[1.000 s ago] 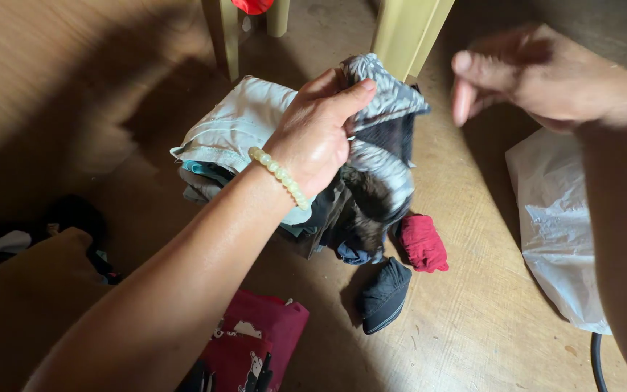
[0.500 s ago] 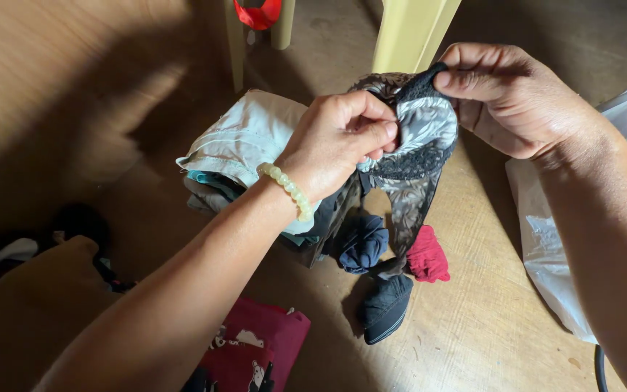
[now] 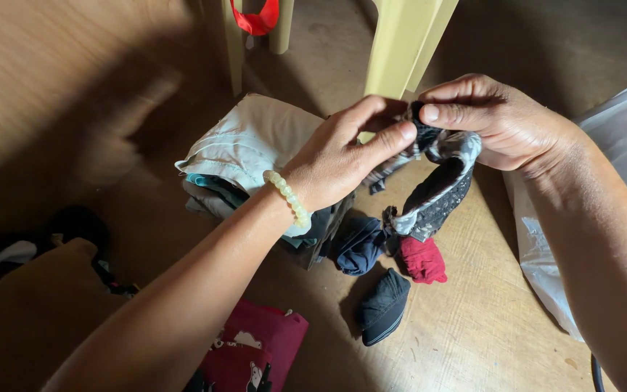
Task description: The person organizes a pile of clothes on the floor by sorting through various garments and placing them into a container.
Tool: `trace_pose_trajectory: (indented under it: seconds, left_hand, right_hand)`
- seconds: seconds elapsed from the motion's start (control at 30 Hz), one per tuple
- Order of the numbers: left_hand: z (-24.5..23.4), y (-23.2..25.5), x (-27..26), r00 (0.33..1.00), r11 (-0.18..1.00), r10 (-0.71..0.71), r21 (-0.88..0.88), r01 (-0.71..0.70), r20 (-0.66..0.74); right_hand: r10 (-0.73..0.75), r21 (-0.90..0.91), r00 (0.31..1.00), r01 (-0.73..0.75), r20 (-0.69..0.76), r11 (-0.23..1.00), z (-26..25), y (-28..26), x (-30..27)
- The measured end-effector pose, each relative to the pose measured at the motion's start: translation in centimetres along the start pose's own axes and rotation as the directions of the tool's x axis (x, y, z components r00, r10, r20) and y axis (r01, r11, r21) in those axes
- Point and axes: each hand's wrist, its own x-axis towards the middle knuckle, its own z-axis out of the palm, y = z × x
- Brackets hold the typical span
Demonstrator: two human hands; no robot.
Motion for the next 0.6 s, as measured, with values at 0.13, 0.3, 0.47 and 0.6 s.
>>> trace_pose_trajectory:
  seconds: [0.13,0.3,0.47,0.6]
  left_hand:
    - [0.1,0.3,-0.7,0.944,0.862,0.329,0.414,-0.292,-0.021]
    - [0.7,1.9,-0.9,0.957,0.954,0.237,0.146,-0.262,0.168]
    - [4.5,1.3,-2.5,0.97,0.847,0.04,0.507,-0.16,0.24]
    - [12.4,-1.8,-4.2,0.891,0.63,-0.328,0.776,-0.042,0.315]
  right_hand:
    - [-0.007,-0.002,0.988,0.007,0.153,1.0,-1.3,-0.2,-0.8]
    - [0.125,-0.294,0.926,-0.016,0.357,0.956,-0.5,-2.3,-1.6]
    - [0.505,-0.67,0.797,-0.178,0.332,0.721,-0.1,-1.3,-1.2]
    - [0.703,-0.769,0.615,-0.232,0.358,0.595,-0.1,4.6,-0.3]
